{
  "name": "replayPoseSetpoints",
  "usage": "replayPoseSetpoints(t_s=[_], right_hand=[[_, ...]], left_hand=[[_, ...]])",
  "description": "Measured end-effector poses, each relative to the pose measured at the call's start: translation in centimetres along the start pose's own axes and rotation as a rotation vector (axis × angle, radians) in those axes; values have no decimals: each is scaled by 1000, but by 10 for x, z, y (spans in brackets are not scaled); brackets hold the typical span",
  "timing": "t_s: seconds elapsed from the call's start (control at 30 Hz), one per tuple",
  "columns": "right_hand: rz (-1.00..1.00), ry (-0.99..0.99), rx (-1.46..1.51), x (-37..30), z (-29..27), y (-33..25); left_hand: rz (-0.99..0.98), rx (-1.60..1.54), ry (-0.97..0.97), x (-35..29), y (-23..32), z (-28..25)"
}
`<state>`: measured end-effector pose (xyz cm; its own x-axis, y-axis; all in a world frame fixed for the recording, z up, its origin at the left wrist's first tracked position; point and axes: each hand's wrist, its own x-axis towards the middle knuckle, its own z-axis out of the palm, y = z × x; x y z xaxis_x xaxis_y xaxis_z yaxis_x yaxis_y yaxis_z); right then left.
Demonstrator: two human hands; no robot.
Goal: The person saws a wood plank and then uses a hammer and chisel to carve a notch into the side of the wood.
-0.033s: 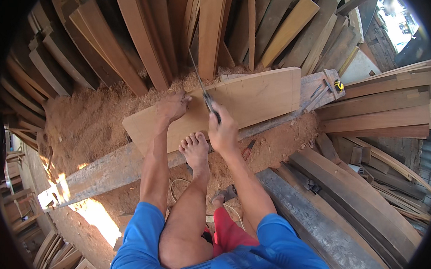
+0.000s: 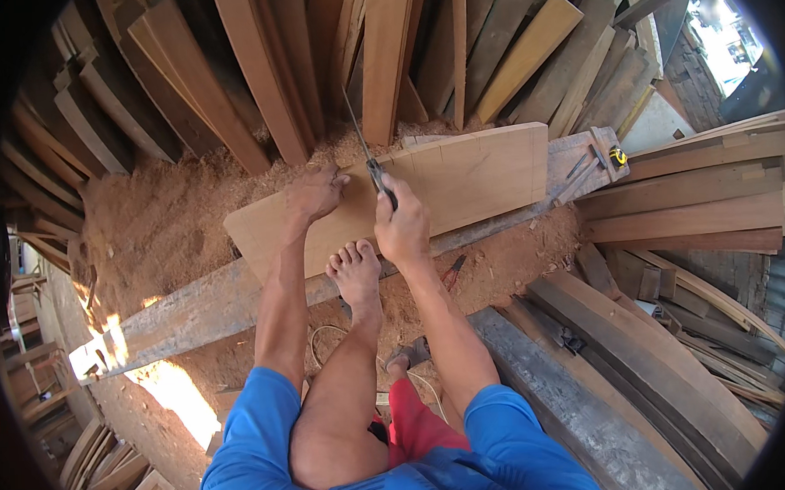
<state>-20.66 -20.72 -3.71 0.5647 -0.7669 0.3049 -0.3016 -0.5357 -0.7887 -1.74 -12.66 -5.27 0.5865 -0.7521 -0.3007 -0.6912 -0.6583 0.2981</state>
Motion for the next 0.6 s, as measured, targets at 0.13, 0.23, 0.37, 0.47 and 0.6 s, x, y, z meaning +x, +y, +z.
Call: replayPoseSetpoints(t_s=[0.13, 0.23, 0.37, 0.47, 0.6], right_hand=[[254, -181, 127, -30, -26, -18], [314, -243, 245, -108, -93, -48], [433, -229, 260, -92, -62, -26], [130, -81, 95, 1, -4, 1], [-172, -47, 24, -16, -12, 4]], left_hand=[[-48, -40, -84, -1, -4, -4], [-83, -18, -56, 2, -25, 2], [-48, -38, -20, 2, -18, 12], [-7, 12, -18, 2, 9, -1], [-52, -69, -128, 7, 0, -12]])
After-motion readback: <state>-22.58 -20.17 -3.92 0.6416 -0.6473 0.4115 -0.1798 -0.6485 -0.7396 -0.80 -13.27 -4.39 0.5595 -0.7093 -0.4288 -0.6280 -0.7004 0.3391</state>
